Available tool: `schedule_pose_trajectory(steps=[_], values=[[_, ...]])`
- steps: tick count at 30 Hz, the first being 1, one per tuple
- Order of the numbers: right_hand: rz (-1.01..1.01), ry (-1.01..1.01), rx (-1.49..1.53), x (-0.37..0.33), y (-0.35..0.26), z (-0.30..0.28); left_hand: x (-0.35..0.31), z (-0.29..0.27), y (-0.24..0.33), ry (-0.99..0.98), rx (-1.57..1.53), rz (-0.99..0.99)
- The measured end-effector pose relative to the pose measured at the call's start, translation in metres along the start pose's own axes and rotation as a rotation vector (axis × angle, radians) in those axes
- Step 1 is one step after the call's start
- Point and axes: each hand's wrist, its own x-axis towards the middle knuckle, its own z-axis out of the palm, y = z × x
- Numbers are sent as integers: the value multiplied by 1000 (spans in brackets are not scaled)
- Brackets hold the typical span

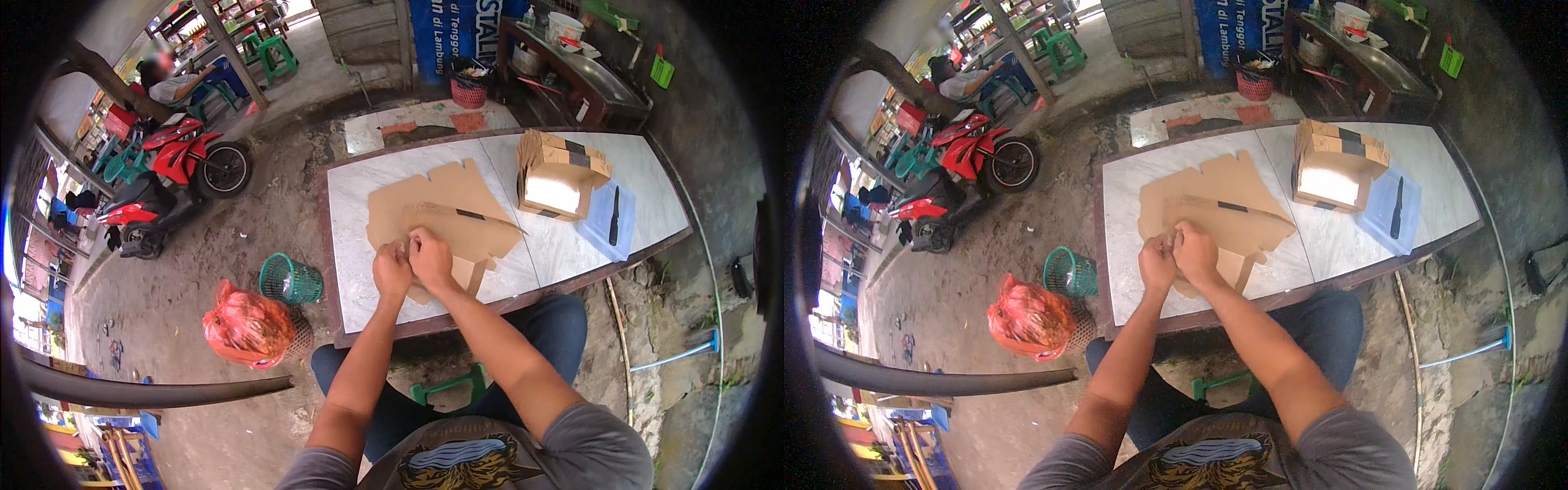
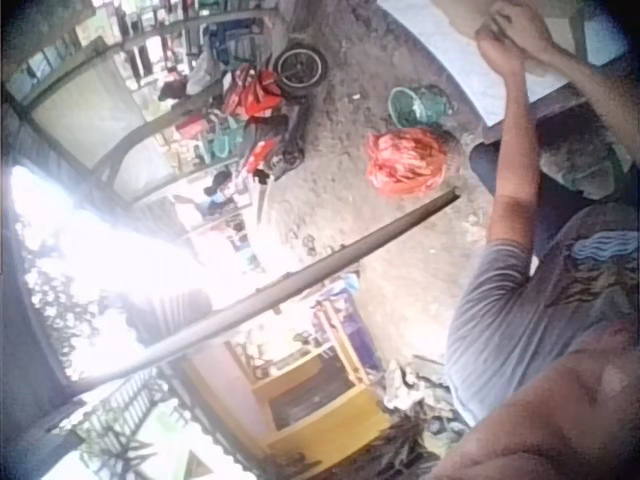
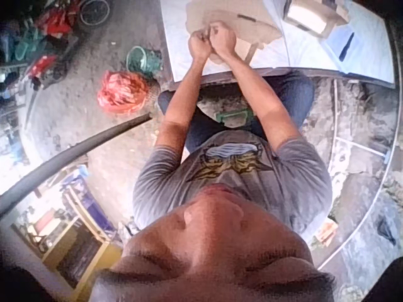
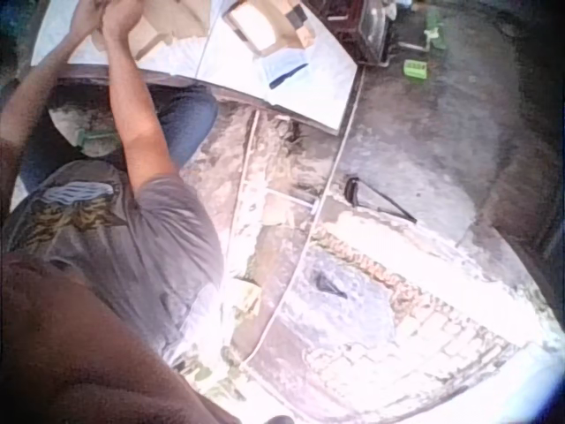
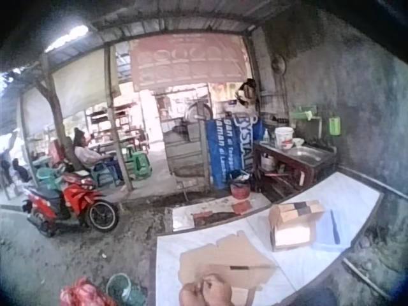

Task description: The person assembles a flat cardboard box by folding its flaps and securing them with a small piece of string. They fold the side and bottom flaps into place, then tie the string around the box to hold the structure together.

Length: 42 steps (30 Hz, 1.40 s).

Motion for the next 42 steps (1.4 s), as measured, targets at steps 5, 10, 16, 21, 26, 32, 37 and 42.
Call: schedule_pose_trajectory(steps=[5,10,16,21,26,32,37,42], values=[[270,-36,24,-15,10,3,-16,-4,11,-72,-64,-174],[265,-199,-41,-2,30,-4,-10,1,-1,-205,-90,-170],[432,-336,185,4,28,-15,-3,14,-21,-276,-260,-180],[589,-406,514,5,35,-24,-1,17,-34,-405,-567,-287],[733,-416,617,7,34,-35,-3,15,-27,-504,-592,-419],[730,-385,663,3,31,-37,-7,20,-25,-455,-700,-428],[712,-358,670,0,34,-35,-7,26,-34,-440,-606,-397],[676,-340,681,-2,37,-32,-8,25,-34,-449,-652,-388]])
